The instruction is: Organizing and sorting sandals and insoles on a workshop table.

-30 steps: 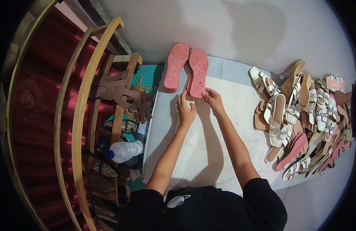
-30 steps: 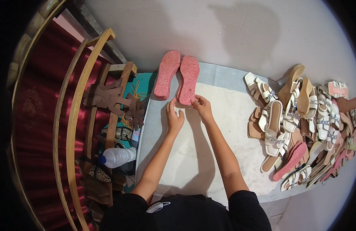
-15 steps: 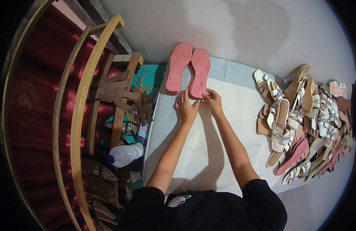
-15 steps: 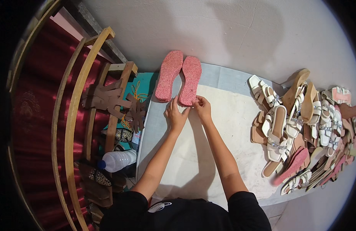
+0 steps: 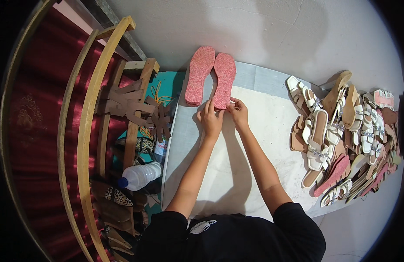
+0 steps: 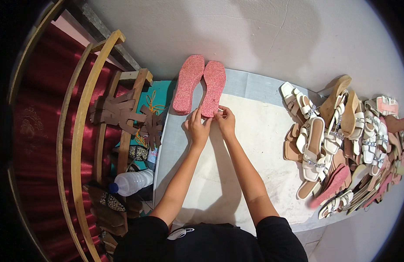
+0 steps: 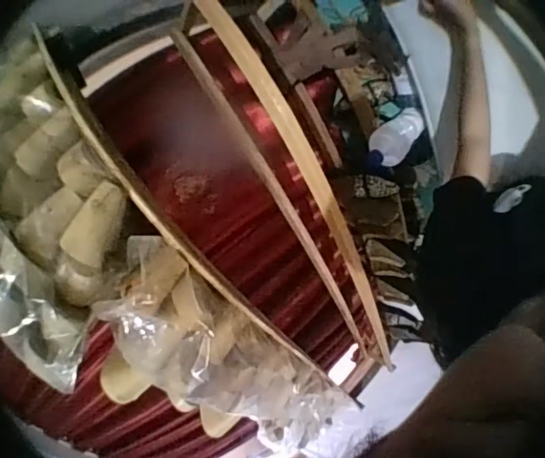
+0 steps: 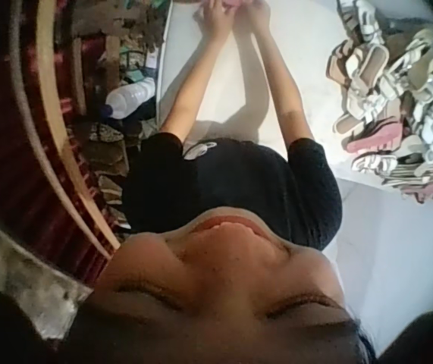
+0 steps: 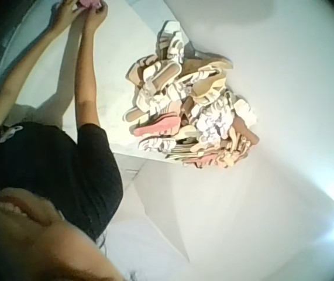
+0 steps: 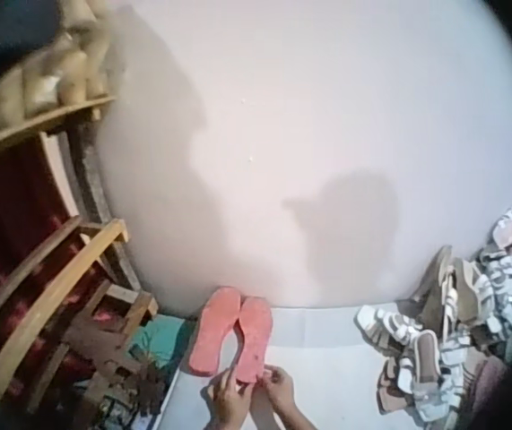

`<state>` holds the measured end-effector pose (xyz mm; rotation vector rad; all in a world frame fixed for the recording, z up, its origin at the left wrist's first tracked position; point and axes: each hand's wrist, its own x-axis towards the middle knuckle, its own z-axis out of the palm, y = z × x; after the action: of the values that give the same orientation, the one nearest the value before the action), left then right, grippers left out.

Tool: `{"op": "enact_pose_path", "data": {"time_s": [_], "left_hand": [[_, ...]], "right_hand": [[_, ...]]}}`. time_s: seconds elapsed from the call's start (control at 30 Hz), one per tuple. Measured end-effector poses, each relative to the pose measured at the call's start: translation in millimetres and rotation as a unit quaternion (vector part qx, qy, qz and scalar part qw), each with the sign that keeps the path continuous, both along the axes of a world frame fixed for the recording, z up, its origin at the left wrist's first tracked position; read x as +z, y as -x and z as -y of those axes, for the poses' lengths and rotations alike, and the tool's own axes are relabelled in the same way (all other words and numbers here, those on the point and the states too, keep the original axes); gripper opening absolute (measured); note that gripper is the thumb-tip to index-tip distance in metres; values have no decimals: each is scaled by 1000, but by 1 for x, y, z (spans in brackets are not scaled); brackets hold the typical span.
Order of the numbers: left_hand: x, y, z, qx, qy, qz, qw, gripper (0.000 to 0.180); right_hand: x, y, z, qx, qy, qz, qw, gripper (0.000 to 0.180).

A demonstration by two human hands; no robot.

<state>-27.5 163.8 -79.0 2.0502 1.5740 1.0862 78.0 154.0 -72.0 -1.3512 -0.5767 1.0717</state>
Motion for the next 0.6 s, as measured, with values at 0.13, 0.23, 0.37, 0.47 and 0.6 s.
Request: {"op": "enact_pose_path", "data": {"time_s": [0.13, 0.23, 0.37, 0.47, 0.6], "left_hand": [[1, 0, -1, -1, -8, -40, 999, 60], [3, 1, -3, -5, -4, -51, 999, 60], [5, 0, -4, 3, 13, -61, 998, 60], [6, 6, -4, 9, 1, -121, 993, 62], [29, 2, 11, -6, 24, -152, 988, 63]], "right_hand": [[-3, 0, 0, -14, 4, 10, 1000, 31], [-7, 2, -1, -6, 0, 31, 1000, 31], [-17, 1, -3, -18, 11, 70, 997, 32], [-12, 6, -2, -17, 24, 86, 996, 34], [-9, 0, 14, -34, 13, 81, 996, 34]]}}
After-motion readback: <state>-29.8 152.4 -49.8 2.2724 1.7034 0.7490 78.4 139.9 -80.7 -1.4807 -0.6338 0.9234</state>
